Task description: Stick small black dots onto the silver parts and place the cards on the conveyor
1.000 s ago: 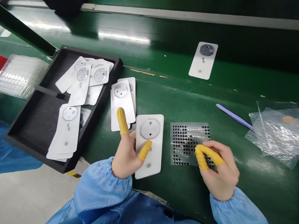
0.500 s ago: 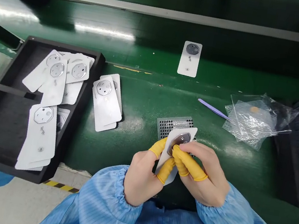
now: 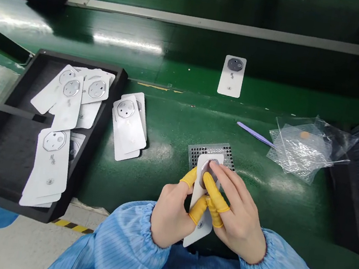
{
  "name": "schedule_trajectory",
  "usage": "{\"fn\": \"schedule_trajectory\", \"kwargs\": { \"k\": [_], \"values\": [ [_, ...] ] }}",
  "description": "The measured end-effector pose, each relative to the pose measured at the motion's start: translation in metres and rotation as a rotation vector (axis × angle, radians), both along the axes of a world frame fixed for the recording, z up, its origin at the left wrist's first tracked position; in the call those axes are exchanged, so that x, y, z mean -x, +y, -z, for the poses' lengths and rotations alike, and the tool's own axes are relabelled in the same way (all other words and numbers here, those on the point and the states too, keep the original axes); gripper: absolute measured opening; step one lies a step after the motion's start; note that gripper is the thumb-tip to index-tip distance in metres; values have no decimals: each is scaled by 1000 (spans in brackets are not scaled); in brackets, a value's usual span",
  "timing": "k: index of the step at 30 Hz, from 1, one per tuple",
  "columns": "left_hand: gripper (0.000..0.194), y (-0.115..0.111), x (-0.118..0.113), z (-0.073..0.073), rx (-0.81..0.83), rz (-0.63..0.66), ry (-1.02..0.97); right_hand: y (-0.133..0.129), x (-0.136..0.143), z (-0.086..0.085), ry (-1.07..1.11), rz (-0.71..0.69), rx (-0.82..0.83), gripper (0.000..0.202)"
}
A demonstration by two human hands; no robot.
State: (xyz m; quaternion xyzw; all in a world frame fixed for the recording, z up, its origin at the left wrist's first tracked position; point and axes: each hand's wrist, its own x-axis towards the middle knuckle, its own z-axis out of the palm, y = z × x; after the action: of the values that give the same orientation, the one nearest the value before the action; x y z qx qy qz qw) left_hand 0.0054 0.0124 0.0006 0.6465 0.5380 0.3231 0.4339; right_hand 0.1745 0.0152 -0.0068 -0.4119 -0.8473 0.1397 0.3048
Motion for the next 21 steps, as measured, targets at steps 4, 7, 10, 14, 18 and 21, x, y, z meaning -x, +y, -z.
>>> {"fn": "schedule_trajectory", "kwargs": {
  "k": [4, 7, 10, 14, 18, 21],
  "values": [
    [36, 4, -3, 1, 80, -7, -89, 1, -3, 10, 198, -35, 202, 48],
    [44, 7, -5, -3, 194, -28, -297, 4, -4, 13, 339, -12, 265, 46],
    [44, 8, -7, -8, 258, -50, -493, 6, -3, 6, 474, 56, 244, 43],
    [42, 8, -8, -14, 327, -25, -668, 6, 1, -5, 661, 259, 246, 35],
    [35, 8, -9, -15, 352, 37, -772, 3, 7, -4, 882, 442, 322, 44],
    [30, 9, -8, -15, 309, 35, -718, -1, 11, -4, 894, 483, 320, 42]
  ]
}}
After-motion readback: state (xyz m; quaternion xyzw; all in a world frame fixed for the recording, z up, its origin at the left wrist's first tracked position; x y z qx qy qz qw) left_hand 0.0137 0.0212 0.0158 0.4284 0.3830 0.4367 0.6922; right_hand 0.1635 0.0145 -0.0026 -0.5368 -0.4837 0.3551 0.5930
